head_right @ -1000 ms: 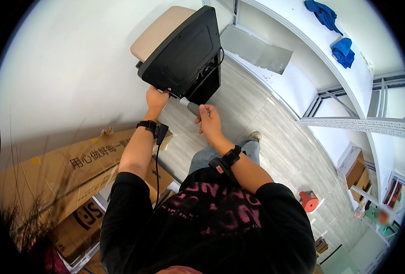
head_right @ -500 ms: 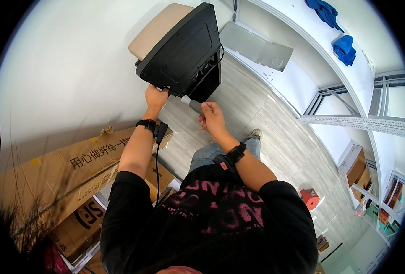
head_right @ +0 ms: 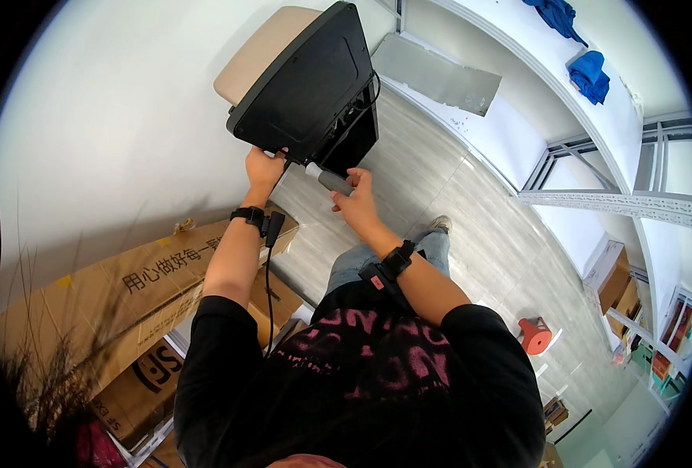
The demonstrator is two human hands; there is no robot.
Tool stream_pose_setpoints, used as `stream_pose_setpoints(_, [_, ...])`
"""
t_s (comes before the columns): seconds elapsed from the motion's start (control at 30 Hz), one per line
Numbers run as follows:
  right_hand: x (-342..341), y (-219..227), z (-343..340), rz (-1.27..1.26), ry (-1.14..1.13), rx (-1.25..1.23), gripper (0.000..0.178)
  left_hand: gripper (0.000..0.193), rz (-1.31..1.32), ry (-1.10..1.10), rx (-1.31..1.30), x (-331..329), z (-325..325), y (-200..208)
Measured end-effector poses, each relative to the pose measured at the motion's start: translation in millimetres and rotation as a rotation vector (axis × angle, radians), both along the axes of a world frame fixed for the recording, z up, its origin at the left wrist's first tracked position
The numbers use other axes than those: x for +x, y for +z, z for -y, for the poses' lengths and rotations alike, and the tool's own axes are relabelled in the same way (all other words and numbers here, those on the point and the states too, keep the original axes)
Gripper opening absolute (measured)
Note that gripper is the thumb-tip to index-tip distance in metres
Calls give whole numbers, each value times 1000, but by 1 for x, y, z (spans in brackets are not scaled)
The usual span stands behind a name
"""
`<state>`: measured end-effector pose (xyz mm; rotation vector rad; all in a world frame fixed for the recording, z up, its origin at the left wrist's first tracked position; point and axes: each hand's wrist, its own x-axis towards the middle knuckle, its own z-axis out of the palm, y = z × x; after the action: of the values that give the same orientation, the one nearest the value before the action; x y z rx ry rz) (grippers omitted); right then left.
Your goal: The person uses a screwdriver to attach a metal panel to the back of a wall-mounted appliance. They repeatedly pick up screws and tighten them into the panel, securing it in place.
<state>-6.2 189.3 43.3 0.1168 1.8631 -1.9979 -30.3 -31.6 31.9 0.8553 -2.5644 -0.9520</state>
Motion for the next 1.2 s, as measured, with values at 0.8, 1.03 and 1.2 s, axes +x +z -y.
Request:
stream_pose_setpoints(0.8, [-10, 11, -14, 275, 98, -92, 42, 34, -28, -34, 2, 3, 6, -8])
stream_pose_setpoints(1.03, [-14, 17, -16, 338, 188, -83, 44, 33, 70, -68, 37, 8, 12, -3])
stream_pose_setpoints(1.2, [-14, 19, -16, 282, 235, -40, 42, 32, 76, -149, -69, 10, 23, -7])
